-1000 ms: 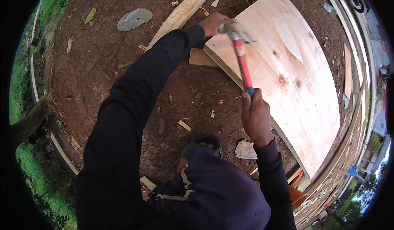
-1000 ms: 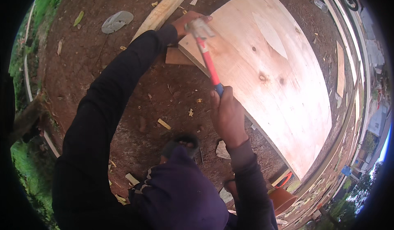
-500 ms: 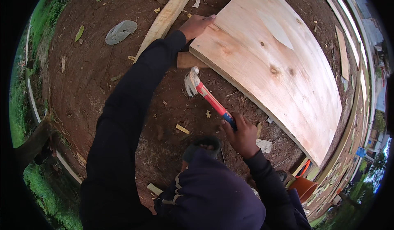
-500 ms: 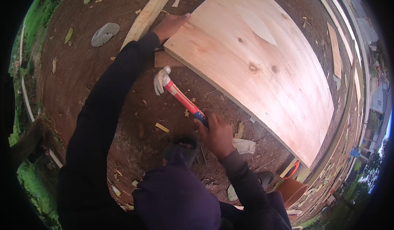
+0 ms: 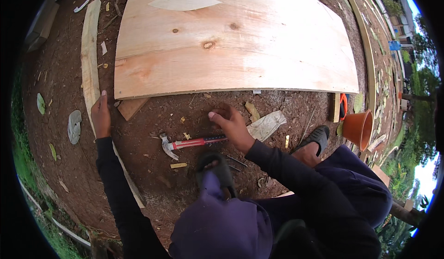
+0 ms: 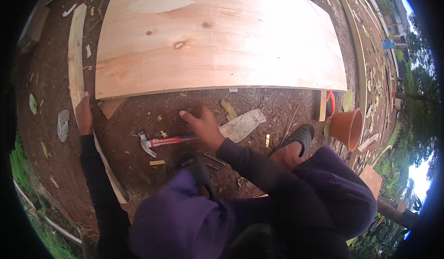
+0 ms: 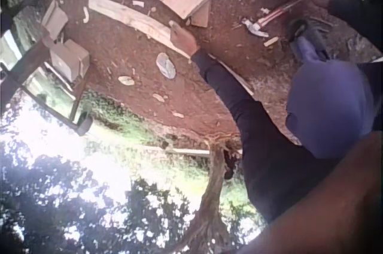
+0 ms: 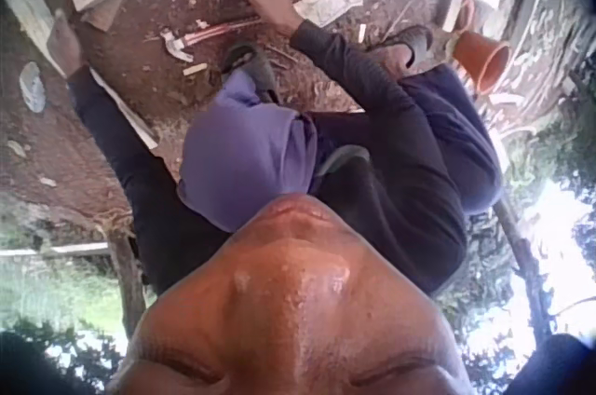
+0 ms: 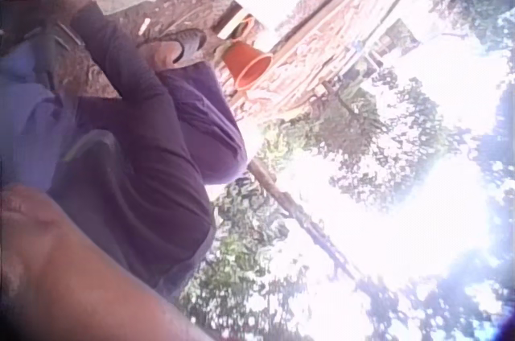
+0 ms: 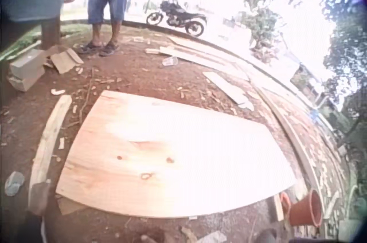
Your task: The person hammers nails into a large plywood sheet resting on wooden supports outdoors. They repeatedly pick nails from a bucket, position them on the plywood, and drive them in with a hammer, occasionally repositioning the sheet.
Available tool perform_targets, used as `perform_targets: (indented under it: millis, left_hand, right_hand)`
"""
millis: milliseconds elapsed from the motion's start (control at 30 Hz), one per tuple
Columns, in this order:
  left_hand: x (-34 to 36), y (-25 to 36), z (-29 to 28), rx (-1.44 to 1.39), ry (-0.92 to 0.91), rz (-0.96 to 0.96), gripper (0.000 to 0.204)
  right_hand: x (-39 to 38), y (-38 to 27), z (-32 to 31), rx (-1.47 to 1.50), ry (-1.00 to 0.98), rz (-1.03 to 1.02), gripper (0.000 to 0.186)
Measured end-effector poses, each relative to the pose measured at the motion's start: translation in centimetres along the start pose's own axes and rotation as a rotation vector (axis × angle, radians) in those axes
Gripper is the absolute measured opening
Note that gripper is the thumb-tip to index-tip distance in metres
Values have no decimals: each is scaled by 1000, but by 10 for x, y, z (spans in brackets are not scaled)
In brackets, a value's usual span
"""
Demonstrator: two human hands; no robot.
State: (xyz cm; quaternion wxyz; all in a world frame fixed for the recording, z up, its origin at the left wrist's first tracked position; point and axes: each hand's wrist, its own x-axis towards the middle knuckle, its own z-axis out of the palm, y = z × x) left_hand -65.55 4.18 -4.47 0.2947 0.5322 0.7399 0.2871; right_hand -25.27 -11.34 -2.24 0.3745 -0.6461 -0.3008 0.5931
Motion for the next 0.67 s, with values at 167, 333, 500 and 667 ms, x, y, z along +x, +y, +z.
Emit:
perform_targets:
  millis: [167, 333, 500, 667]
  left_hand:
    - [-58, -21, -12, 109, 65, 137, 52]
    - [-87, 13, 8, 281, -80, 328, 61]
    - [-94, 4, 22, 329, 127, 306, 77]
    - [-92, 24, 33, 320, 48, 123, 82]
  right_hand:
    - [15, -22, -5, 599, 272, 164, 43]
    - [19, -20, -39, 815, 350, 55, 16]
    - [23, -37, -43, 883, 332, 165, 83]
    - [25, -38, -56, 793, 302, 118, 61]
